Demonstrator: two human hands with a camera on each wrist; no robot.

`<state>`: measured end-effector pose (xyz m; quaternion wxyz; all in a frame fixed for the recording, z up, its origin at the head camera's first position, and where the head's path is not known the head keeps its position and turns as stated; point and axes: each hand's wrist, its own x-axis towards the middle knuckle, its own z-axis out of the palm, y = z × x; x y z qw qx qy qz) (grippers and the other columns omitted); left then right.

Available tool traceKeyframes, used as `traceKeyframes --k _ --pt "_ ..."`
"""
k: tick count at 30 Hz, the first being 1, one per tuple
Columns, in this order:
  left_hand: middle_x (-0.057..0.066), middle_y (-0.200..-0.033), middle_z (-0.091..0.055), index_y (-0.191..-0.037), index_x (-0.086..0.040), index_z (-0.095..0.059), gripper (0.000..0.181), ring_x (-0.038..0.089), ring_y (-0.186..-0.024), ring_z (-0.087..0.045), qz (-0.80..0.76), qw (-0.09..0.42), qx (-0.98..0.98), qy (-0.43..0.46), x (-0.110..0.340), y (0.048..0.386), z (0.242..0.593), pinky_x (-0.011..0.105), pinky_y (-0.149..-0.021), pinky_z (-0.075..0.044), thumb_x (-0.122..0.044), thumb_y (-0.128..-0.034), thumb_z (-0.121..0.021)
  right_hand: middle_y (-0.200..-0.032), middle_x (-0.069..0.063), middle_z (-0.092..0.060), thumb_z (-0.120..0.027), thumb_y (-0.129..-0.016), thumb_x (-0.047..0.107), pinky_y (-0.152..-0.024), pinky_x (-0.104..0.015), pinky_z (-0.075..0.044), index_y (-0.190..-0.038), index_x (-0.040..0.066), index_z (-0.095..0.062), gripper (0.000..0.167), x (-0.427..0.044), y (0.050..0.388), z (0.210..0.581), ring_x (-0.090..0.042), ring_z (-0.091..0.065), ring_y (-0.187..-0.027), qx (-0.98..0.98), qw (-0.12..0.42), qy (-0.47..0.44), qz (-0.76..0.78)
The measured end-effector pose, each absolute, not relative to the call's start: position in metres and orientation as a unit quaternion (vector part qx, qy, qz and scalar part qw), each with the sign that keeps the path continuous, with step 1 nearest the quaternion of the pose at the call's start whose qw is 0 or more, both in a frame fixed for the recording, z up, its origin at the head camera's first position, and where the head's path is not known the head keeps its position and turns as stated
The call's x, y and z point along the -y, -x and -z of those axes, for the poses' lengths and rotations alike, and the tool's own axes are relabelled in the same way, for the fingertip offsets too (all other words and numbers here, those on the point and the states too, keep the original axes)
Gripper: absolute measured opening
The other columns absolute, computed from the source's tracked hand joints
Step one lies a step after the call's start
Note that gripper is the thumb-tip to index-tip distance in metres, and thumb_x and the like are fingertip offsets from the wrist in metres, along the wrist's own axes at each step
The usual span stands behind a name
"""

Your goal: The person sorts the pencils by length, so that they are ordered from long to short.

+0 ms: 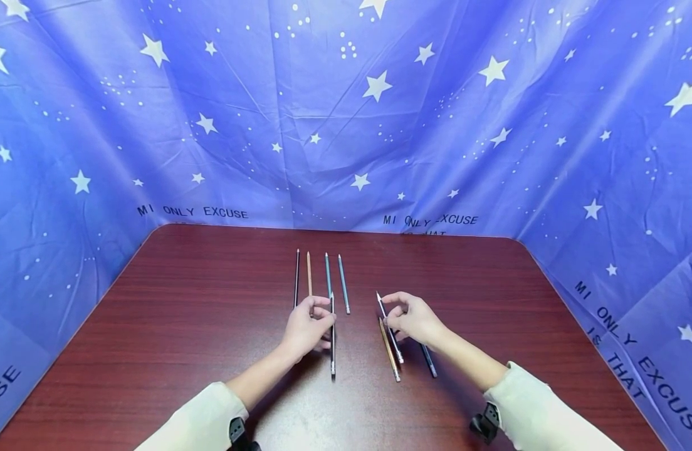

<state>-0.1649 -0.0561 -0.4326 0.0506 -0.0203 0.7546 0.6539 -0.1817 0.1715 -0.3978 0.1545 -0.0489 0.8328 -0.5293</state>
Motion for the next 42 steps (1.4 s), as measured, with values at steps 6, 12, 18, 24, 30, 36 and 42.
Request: traceKeyframes --k 6,12,18,24,30,36,42 --pt "0.016 -0.092 -0.064 -0.119 0.0 -0.052 0.038 0.012 -0.055 -0.059 -0.67 0.053 -0.74 0.035 0.056 0.169 0.432 0.034 -0.052 -0.059 -0.004 -0.0827 -0.062 -0.076 -0.008 -0.06 -0.055 -0.08 -0.006 -0.057 -0.032 -0.057 -0.125 -0.004 -0.049 0.045 -0.168 0.185 0.395 -0.012 -0.058 -0.062 -0.819 0.152 0.054 0.55" --pt "0.022 -0.097 -0.063 -0.12 0.001 -0.051 0.039 0.012 -0.055 -0.06 -0.684 0.053 -0.726 0.039 0.056 0.171 0.43 0.034 -0.053 -0.059 -0.003 -0.0831 -0.061 -0.08 -0.012 -0.063 -0.056 -0.081 -0.005 -0.062 -0.038 -0.059 -0.124 -0.003 -0.05 0.043 -0.162 0.188 0.396 -0.013 -0.061 -0.065 -0.814 0.153 0.053 0.558" --pt "0.018 -0.096 -0.063 -0.121 0.0 -0.05 0.039 0.013 -0.058 -0.061 -0.694 0.054 -0.716 0.045 0.057 0.174 0.427 0.034 -0.054 -0.059 -0.004 -0.0836 -0.061 -0.077 -0.007 -0.062 -0.057 -0.081 -0.005 -0.061 -0.036 -0.06 -0.125 -0.004 -0.049 0.044 -0.159 0.189 0.397 -0.013 -0.063 -0.067 -0.802 0.154 0.05 0.575" --pt "0.014 -0.094 -0.062 -0.121 0.0 -0.05 0.039 0.013 -0.061 -0.061 -0.7 0.064 -0.71 0.044 0.056 0.174 0.426 0.034 -0.055 -0.06 -0.004 -0.0836 -0.061 -0.075 -0.004 -0.06 -0.057 -0.082 -0.005 -0.061 -0.034 -0.06 -0.125 -0.004 -0.049 0.044 -0.156 0.189 0.398 -0.013 -0.062 -0.067 -0.799 0.154 0.05 0.58" --pt "0.015 -0.094 -0.063 -0.121 0.0 -0.05 0.039 0.013 -0.062 -0.06 -0.7 0.065 -0.71 0.039 0.052 0.176 0.426 0.036 -0.056 -0.06 -0.004 -0.0835 -0.061 -0.078 -0.008 -0.062 -0.058 -0.083 -0.004 -0.063 -0.039 -0.06 -0.125 -0.005 -0.048 0.043 -0.155 0.19 0.398 -0.012 -0.062 -0.067 -0.802 0.148 0.058 0.576" --pt "0.015 -0.097 -0.063 -0.123 -0.001 -0.049 0.041 0.014 -0.065 -0.06 -0.697 0.066 -0.714 0.033 0.048 0.18 0.424 0.037 -0.058 -0.06 -0.006 -0.0847 -0.062 -0.08 -0.01 -0.063 -0.057 -0.083 -0.003 -0.063 -0.039 -0.06 -0.126 -0.005 -0.048 0.044 -0.156 0.191 0.396 -0.016 -0.065 -0.071 -0.801 0.139 0.057 0.579" --pt "0.011 -0.093 -0.063 -0.122 0.0 -0.05 0.041 0.013 -0.062 -0.06 -0.699 0.059 -0.712 0.036 0.043 0.187 0.422 0.034 -0.055 -0.06 -0.006 -0.0838 -0.062 -0.078 -0.008 -0.062 -0.057 -0.083 -0.003 -0.064 -0.039 -0.06 -0.126 -0.005 -0.048 0.044 -0.158 0.191 0.394 -0.015 -0.064 -0.071 -0.801 0.137 0.055 0.58"
